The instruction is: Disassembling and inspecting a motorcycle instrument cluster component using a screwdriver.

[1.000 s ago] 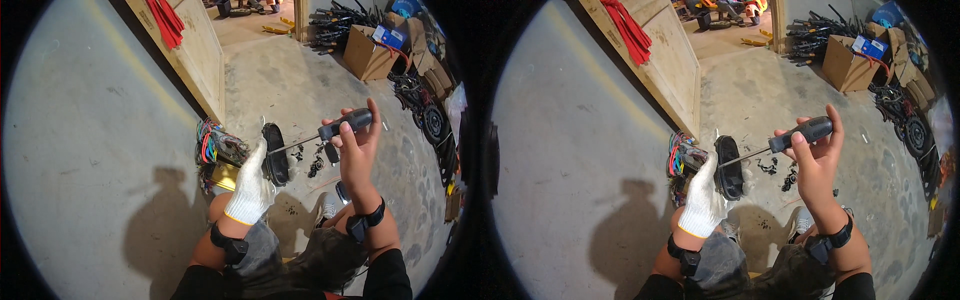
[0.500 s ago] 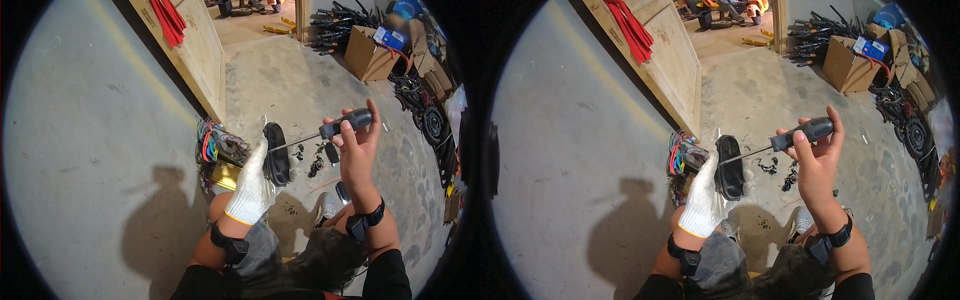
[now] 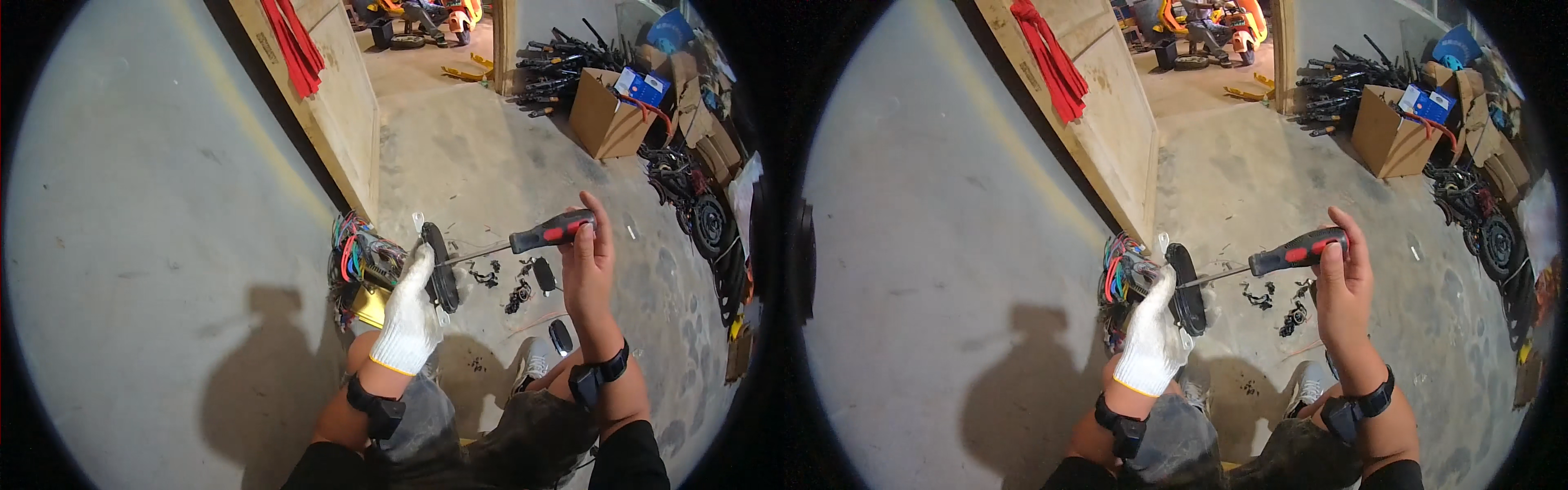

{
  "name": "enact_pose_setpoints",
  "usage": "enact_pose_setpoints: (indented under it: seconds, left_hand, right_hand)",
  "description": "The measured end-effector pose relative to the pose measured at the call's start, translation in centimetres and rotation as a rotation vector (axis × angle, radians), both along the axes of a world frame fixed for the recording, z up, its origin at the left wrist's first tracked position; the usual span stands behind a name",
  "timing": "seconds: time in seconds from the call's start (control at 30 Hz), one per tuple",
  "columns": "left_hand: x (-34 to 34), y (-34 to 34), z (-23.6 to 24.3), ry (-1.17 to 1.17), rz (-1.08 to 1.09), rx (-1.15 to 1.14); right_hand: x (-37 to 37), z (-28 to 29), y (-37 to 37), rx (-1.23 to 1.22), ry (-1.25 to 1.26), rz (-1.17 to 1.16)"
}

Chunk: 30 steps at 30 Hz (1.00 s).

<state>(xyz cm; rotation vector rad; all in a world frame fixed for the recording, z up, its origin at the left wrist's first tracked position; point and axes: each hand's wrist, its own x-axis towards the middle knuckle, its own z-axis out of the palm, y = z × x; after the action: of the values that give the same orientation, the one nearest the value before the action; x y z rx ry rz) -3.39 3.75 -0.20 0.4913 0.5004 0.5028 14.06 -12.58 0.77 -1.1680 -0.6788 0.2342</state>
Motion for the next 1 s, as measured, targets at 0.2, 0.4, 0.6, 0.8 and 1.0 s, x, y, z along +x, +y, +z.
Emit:
enact_pose_setpoints:
  seconds: [0.2,0.4,0.6,0.8,1.0]
  left_hand:
    - [-0.1,0.1,-1.0,0.05,-0.058,0.043]
    - [-0.1,-0.4,-0.2,0.075,-0.054,0.072]
    - [0.0,0.4,-1.3,0.149,0.001,0.047]
    - [-0.3,0.3,-0.7,0.15,0.0,0.035]
    - [0.0,0.3,-1.0,0.164,0.005,0.035]
  right_hand:
    - [-0.7,1.9,1.3,0.157,0.178,0.063]
    - [1.4,0.4,-0.1,-0.101,0.05,-0.009]
    - [0.0,2.0,0.8,0.073,0.14,0.123]
    - [0.7,-0.1,0.9,-0.042,0.122,0.049]
    - [0.1,1.8,0.4,-0.023,0.091,0.221]
